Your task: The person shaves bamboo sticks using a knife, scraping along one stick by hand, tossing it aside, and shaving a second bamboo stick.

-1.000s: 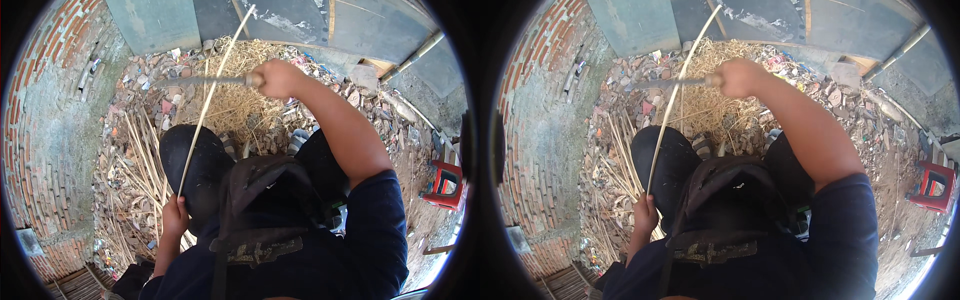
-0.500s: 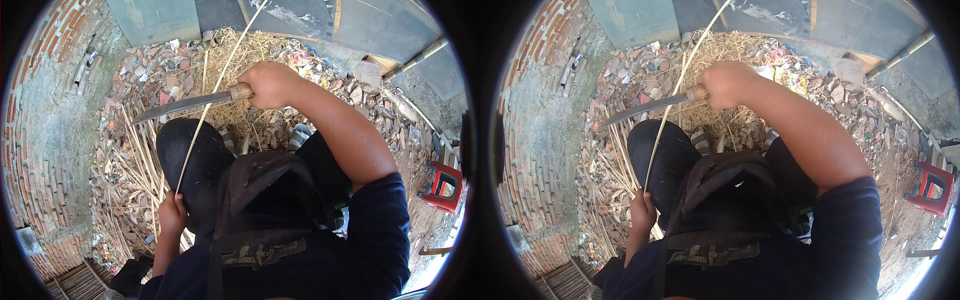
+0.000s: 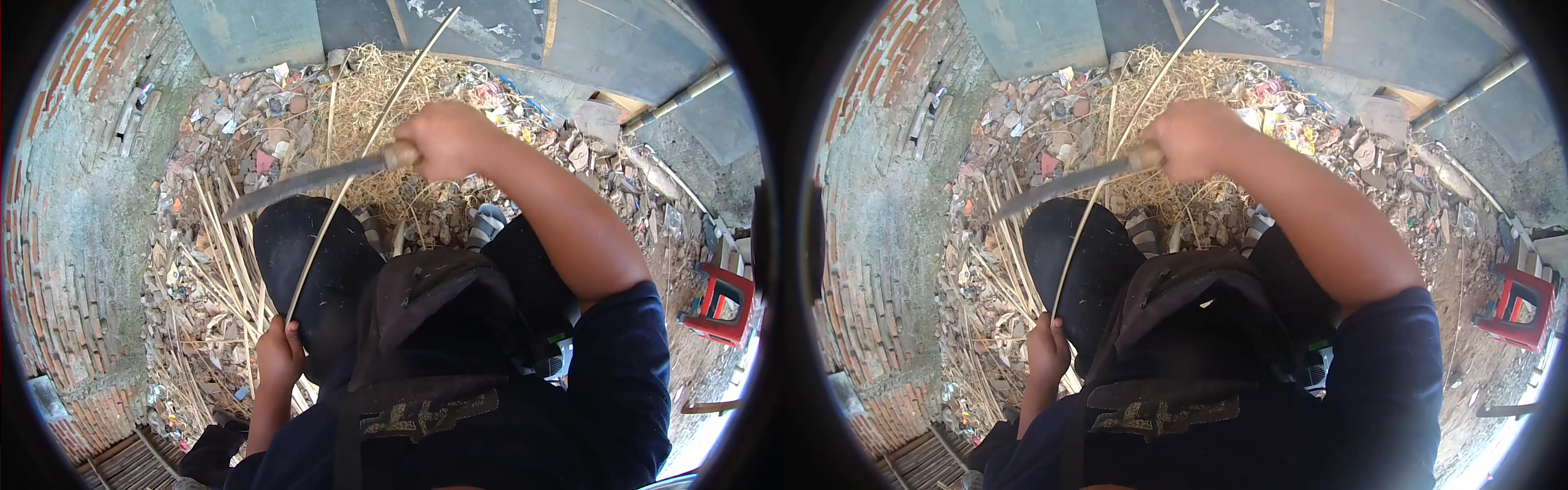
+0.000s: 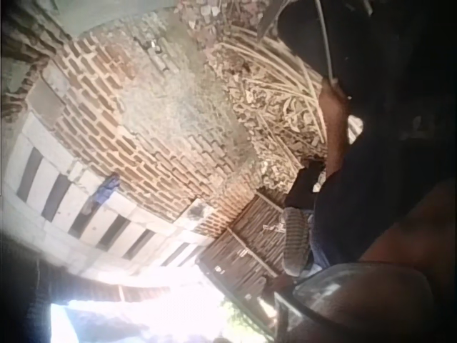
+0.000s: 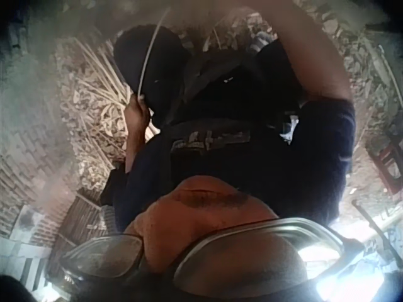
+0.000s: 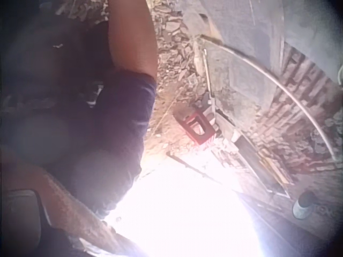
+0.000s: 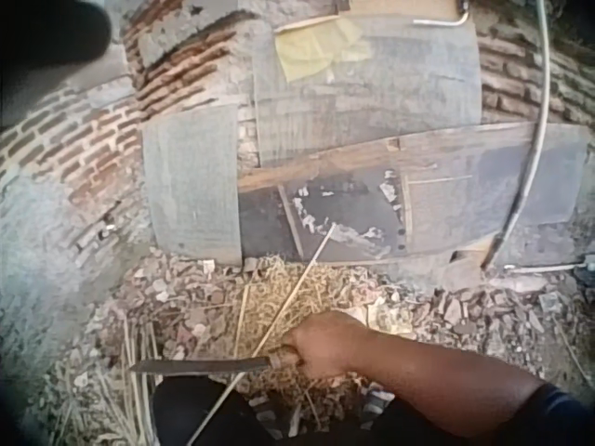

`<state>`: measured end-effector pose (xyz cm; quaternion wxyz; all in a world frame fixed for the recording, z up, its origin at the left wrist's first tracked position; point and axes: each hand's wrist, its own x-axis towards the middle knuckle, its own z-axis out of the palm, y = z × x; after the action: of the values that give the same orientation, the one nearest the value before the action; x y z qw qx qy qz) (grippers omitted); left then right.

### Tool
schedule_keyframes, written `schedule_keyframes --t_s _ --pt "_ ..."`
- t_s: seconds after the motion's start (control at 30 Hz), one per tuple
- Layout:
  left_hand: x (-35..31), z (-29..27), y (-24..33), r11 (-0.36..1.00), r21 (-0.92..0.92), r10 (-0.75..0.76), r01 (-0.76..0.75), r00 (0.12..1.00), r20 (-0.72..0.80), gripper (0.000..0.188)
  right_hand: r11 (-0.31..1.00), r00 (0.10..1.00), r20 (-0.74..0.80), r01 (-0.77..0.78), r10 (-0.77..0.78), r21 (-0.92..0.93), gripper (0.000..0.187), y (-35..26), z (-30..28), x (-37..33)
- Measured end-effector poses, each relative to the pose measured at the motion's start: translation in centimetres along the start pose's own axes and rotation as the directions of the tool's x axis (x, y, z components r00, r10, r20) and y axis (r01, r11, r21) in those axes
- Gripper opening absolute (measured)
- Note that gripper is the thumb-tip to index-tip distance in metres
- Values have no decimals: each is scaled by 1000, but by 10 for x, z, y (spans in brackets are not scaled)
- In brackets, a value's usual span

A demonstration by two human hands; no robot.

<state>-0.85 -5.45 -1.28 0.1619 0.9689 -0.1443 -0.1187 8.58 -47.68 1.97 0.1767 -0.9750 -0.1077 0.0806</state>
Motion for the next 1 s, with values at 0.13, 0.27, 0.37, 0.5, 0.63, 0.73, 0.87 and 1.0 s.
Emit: schedule_keyframes --t_s 0.13,0.27,0.37,0.5,0.63,0.73,0.87,1.0 --pt "6 -1 9 998 -59 -13 12 1000 -25 31 976 979 18 -203 202 79 12 44 -1 11" --pt "4 -6 0 999 -4 44 -44 999 -7 31 982 981 22 -191 191 -3 19 27 1 8" --pt "2 -5 -3 997 -48 63 -63 998 10 31 991 991 -11 -132 132 -18 20 2 -8 -5" --pt "5 0 1 993 -101 54 -56 998 -22 33 984 984 -70 -159 165 82 20 45 2 1" --pt "11 -6 -5 996 -18 84 -84 996 27 34 959 929 -238 -274 283 69 23 84 5 -2" --pt "9 -4 -8 997 -39 69 -68 997 20 35 959 955 -120 -260 272 110 23 53 -11 -3" --pt "7 -3 -5 996 -67 63 -64 998 -9 36 996 995 -22 -93 93 7 21 -2 -16 -14" --pt "10 -4 -1 983 -153 105 -105 994 -4 37 982 991 21 -131 130 136 19 38 -1 -6"
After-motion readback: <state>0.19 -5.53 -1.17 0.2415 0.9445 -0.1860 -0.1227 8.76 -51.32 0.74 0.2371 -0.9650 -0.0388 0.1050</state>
